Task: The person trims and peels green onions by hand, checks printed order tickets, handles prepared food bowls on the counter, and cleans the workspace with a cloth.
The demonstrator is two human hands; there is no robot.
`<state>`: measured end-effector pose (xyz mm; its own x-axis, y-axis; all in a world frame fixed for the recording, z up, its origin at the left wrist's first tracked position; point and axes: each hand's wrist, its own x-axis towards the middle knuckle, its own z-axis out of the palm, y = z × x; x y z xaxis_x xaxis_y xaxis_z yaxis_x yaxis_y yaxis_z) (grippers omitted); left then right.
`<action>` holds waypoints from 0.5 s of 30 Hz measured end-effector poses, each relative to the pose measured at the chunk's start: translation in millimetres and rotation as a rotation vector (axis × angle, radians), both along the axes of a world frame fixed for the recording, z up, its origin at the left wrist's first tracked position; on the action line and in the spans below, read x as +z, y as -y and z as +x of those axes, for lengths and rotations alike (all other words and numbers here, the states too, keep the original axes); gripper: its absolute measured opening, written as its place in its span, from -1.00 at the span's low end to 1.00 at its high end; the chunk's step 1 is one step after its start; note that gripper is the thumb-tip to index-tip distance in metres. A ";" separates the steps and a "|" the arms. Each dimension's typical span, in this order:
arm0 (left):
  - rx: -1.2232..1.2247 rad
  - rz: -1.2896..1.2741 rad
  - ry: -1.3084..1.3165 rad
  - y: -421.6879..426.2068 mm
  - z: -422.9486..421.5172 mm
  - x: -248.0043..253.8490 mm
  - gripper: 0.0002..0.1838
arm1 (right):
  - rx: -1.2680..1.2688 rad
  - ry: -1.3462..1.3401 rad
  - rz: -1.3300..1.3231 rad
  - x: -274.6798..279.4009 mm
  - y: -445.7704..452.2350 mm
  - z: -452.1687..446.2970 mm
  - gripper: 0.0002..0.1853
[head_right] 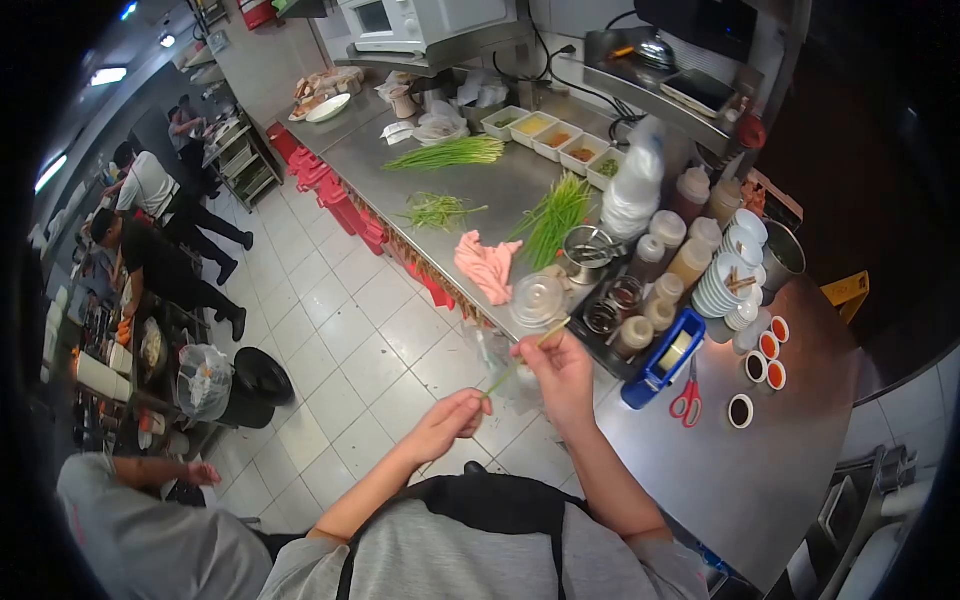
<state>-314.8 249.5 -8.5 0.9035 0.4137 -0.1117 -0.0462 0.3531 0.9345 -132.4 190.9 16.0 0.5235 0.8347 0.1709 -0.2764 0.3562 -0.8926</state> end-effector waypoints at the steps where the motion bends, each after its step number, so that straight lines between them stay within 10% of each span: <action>1: 0.030 0.065 -0.027 -15.7 -13.9 1.6 -0.76 | -0.013 -0.029 0.024 2.9 -16.3 -5.9 -0.92; 15: 0.288 -0.003 -0.003 -202.0 -22.9 -29.4 -0.80 | 0.009 0.395 0.568 42.0 -154.8 -12.9 -0.83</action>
